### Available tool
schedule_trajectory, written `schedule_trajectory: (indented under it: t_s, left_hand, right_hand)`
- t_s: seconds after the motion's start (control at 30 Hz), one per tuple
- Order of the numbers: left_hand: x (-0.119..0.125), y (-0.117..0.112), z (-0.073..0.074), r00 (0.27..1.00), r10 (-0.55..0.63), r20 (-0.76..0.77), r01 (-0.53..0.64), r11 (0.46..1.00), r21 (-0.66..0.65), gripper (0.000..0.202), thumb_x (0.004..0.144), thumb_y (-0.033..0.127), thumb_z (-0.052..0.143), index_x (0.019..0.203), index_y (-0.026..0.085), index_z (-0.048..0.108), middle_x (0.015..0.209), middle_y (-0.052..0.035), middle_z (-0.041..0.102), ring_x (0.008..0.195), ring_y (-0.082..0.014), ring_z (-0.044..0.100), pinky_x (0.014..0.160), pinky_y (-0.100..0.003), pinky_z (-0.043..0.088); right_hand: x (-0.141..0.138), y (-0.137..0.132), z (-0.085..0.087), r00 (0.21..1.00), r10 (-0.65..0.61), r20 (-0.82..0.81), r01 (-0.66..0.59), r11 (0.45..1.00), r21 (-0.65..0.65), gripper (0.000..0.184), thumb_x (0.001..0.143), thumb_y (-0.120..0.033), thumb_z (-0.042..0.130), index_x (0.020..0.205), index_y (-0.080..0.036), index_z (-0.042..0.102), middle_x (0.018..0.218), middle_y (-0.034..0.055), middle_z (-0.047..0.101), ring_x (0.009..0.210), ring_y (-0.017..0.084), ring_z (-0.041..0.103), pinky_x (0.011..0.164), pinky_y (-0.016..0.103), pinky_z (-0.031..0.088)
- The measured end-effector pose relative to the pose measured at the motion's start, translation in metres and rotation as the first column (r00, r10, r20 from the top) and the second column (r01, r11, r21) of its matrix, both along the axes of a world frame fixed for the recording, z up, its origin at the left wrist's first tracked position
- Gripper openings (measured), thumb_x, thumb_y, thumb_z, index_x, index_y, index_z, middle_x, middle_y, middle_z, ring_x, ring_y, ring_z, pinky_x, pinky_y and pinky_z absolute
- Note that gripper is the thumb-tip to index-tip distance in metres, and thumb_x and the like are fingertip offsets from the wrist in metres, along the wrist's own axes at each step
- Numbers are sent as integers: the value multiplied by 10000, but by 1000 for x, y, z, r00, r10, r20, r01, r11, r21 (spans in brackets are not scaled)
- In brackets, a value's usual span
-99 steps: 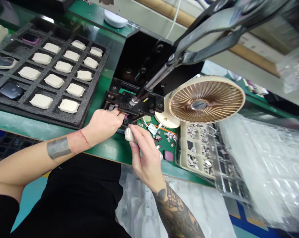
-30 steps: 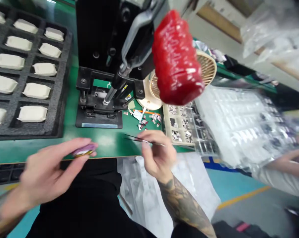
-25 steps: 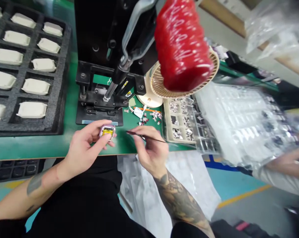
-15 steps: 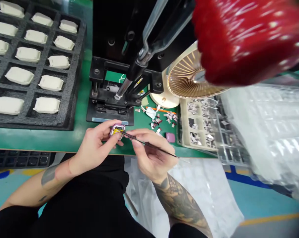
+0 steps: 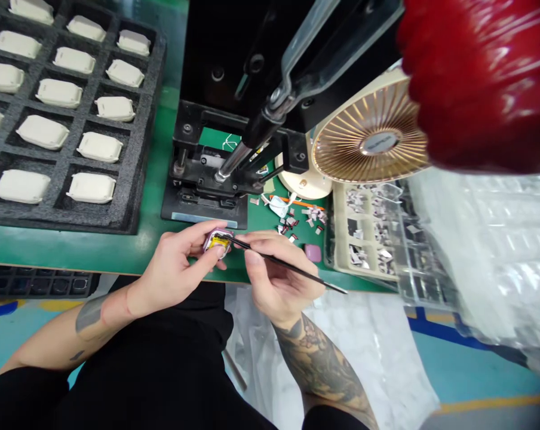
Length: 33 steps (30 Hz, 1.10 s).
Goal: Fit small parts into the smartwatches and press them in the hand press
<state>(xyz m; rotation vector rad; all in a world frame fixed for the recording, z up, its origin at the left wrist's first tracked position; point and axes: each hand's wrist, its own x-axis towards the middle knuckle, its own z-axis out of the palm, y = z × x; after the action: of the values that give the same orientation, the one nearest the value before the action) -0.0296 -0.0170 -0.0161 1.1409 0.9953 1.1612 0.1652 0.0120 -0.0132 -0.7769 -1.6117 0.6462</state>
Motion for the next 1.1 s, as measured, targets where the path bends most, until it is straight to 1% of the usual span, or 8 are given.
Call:
schedule_trajectory:
  t_s: [0.3,0.4,0.47,0.53,0.67,0.73,0.93,1.1]
  left_hand:
    - [0,-1,-3,999,13,-33,-12,999,41,427,1103,302,780,1510,173,757,1077,-59,907,835,-175,883,802,-237,737]
    - [-1,-2,-4,1000,-4,-18,4,999,44,438,1107,303,780,1530,192,752,1106,-59,908,847,-178,886,805,-243,741]
    - [-2,-2,-5,1000,-9,0,9,999,46,436,1109,297,776,1534,198,749,1132,-60,909,860,-179,888,805,-240,741]
    - [-2,-2,-5,1000,10,7,-10,999,51,422,1108,296,777,1515,188,756,1133,-64,909,889,-184,890,816,-237,740]
    - [0,-1,-2,999,45,1,-45,999,22,422,1100,322,787,1483,147,758,1050,-69,901,869,-191,884,797,-238,734]
    - [0,0,0,999,39,4,-39,999,7,427,1102,327,782,1483,136,752,1026,-72,896,852,-193,884,769,-232,728]
    - [0,-1,1,1000,14,13,-14,1000,-20,416,1104,315,780,1483,148,745,1081,-85,895,843,-194,887,778,-250,728]
    - [0,-2,0,999,10,43,-9,1000,-30,418,1104,300,780,1493,155,737,1078,-76,895,851,-184,882,774,-242,727]
  right_hand:
    - [-2,1,1,1000,10,-23,-10,1000,-6,281,987,-92,791,1200,-273,823,1059,68,872,966,256,860,824,428,733]
    - [-3,-1,0,995,0,-105,-19,984,-175,164,1033,-163,792,1159,-268,802,1051,55,869,927,231,862,808,389,735]
    - [-4,-4,1,981,35,-189,-98,936,-337,80,1072,-244,781,1150,-260,773,1027,45,866,824,201,848,734,344,726]
    - [-3,-9,3,969,103,-224,-185,903,-388,88,1084,-304,777,1156,-257,759,1001,46,861,785,202,841,704,346,729]
    - [1,-14,11,992,99,-80,-105,991,-80,198,1027,-200,794,1214,-264,791,1009,78,870,893,260,860,782,449,755]
    - [2,-11,14,997,69,-26,-67,996,54,256,988,-147,809,1219,-257,801,1003,81,866,870,257,850,748,438,738]
    - [5,1,11,996,50,-72,-43,995,89,106,1021,-243,828,1127,-247,827,814,26,764,634,182,728,565,350,624]
    - [7,-2,12,999,5,53,-5,1000,0,219,1022,-190,828,1218,-286,843,950,44,852,781,224,835,707,395,716]
